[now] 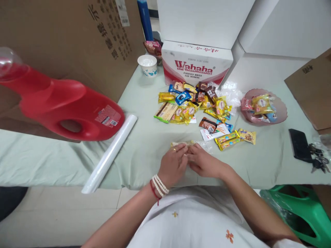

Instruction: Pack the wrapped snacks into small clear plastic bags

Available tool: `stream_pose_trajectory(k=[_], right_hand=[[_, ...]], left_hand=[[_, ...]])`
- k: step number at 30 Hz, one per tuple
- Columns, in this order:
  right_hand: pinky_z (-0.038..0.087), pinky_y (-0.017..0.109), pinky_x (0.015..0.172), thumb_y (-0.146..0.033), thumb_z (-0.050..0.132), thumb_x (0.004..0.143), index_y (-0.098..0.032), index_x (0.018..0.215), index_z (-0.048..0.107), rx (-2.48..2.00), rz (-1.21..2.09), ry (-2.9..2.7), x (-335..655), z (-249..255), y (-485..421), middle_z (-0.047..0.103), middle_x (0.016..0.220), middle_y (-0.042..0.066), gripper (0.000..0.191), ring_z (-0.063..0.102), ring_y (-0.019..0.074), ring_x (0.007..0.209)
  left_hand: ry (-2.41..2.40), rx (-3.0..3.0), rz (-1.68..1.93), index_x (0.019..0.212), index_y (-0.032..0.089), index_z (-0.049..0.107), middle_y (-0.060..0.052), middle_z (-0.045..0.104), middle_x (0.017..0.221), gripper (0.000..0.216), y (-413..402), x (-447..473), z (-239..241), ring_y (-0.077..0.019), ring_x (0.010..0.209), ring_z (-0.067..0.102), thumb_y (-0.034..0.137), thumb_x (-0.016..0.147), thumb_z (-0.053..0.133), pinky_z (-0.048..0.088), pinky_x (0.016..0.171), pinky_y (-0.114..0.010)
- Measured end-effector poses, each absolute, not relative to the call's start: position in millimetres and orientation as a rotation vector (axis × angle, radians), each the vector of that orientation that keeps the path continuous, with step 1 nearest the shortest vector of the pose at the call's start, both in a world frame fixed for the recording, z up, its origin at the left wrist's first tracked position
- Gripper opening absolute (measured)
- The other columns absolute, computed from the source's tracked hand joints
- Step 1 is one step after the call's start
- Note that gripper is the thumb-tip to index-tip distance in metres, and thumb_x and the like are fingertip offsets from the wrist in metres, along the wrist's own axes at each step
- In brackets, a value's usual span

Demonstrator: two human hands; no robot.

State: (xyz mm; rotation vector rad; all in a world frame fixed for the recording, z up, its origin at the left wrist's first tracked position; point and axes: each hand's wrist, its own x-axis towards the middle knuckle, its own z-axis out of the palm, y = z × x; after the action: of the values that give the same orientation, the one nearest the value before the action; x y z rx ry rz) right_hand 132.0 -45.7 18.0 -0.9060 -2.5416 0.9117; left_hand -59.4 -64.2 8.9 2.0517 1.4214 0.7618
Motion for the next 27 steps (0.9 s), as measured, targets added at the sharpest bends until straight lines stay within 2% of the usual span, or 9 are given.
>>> stream_pose_trajectory(k=[2, 5, 8, 10, 15, 18, 21, 24, 27], right_hand=[[0.049, 0.043, 0.100, -0.019, 0.053, 0.100, -0.023, 0.120, 0.071, -1.047, 0.901, -2.295, 146.2, 10.2, -50.0, 0.068, 0.114, 0.010, 0.027, 0.060, 0.0247, 0.109], [0.048, 0.052, 0.102, -0.033, 0.061, 0.098, -0.021, 0.129, 0.068, -1.580, 0.494, -1.999, 156.9, -2.8, -56.9, 0.064, 0.123, 0.016, 0.033, 0.057, 0.0319, 0.116], [0.041, 0.059, 0.110, -0.030, 0.069, 0.090, -0.018, 0.116, 0.073, -1.792, 0.242, -2.050, 158.7, -6.1, -62.5, 0.052, 0.143, 0.021, 0.028, 0.043, 0.0401, 0.133], [0.045, 0.052, 0.105, -0.024, 0.062, 0.093, -0.019, 0.100, 0.073, -1.801, 0.279, -2.115, 157.5, 0.8, -62.9, 0.053, 0.142, 0.019, 0.014, 0.049, 0.0366, 0.128], [0.048, 0.031, 0.076, -0.024, 0.054, 0.098, -0.022, 0.099, 0.068, -1.766, 0.614, -2.103, 127.0, 26.2, -44.3, 0.068, 0.094, 0.007, 0.014, 0.063, 0.0225, 0.085], [0.047, 0.029, 0.080, -0.018, 0.052, 0.099, -0.021, 0.107, 0.070, -1.649, 0.721, -2.160, 91.2, 27.6, -26.1, 0.067, 0.099, 0.007, 0.020, 0.064, 0.0211, 0.091], [0.048, 0.029, 0.083, -0.016, 0.047, 0.102, -0.019, 0.111, 0.070, -1.572, 0.789, -2.245, 67.5, 23.5, -16.7, 0.064, 0.106, 0.009, 0.025, 0.063, 0.0196, 0.091], [0.049, 0.033, 0.086, -0.032, 0.051, 0.105, -0.016, 0.109, 0.069, -1.528, 0.705, -2.365, 58.8, 22.9, -22.7, 0.061, 0.109, 0.012, 0.025, 0.060, 0.0227, 0.097], [0.050, 0.042, 0.089, -0.052, 0.072, 0.091, -0.012, 0.124, 0.064, -1.593, 0.470, -2.491, 48.8, 22.8, -35.7, 0.060, 0.116, 0.017, 0.053, 0.055, 0.0312, 0.106]], left_hand=[[1.454, 2.254, 0.643, 0.122, 0.014, 0.072, -0.015, 0.070, 0.135, 0.039, -68.3, -53.3, 2.8, -0.0292, 0.121, 0.064, 0.016, 0.088, 0.053, 0.052, 0.105, -0.047], [1.535, 2.431, 0.513, 0.132, 0.014, 0.068, -0.013, 0.067, 0.141, 0.046, -74.0, -54.0, -1.6, -0.0317, 0.120, 0.062, 0.013, 0.087, 0.055, 0.051, 0.098, -0.049], [1.618, 2.509, 0.470, 0.130, 0.018, 0.071, -0.010, 0.068, 0.141, 0.043, -76.3, -58.7, -2.4, -0.0331, 0.115, 0.061, 0.016, 0.089, 0.058, 0.047, 0.090, -0.049], [1.650, 2.541, 0.479, 0.127, 0.022, 0.073, -0.009, 0.069, 0.140, 0.040, -76.4, -61.1, -3.0, -0.0337, 0.117, 0.060, 0.017, 0.089, 0.059, 0.044, 0.089, -0.049], [1.614, 2.619, 0.481, 0.130, 0.022, 0.071, -0.011, 0.069, 0.140, 0.040, -75.9, -59.8, -9.6, -0.0303, 0.112, 0.064, 0.015, 0.094, 0.053, 0.043, 0.083, -0.045], [1.538, 2.579, 0.448, 0.123, 0.013, 0.072, -0.018, 0.074, 0.124, 0.038, -73.4, -63.6, -12.6, -0.0311, 0.108, 0.066, 0.012, 0.091, 0.052, 0.048, 0.082, -0.044], [1.398, 2.427, 0.599, 0.118, 0.011, 0.071, -0.019, 0.074, 0.122, 0.041, -71.3, -84.2, -7.5, -0.0317, 0.114, 0.067, 0.012, 0.081, 0.055, 0.053, 0.095, -0.046], [1.340, 2.159, 0.895, 0.123, 0.018, 0.068, -0.011, 0.070, 0.136, 0.048, -73.5, -116.2, 3.0, -0.0242, 0.123, 0.067, 0.009, 0.079, 0.049, 0.053, 0.105, -0.039], [1.489, 1.963, 1.049, 0.113, 0.021, 0.070, -0.007, 0.072, 0.129, 0.037, -78.5, -143.0, 5.6, -0.0219, 0.119, 0.069, 0.012, 0.085, 0.049, 0.054, 0.105, -0.037]])
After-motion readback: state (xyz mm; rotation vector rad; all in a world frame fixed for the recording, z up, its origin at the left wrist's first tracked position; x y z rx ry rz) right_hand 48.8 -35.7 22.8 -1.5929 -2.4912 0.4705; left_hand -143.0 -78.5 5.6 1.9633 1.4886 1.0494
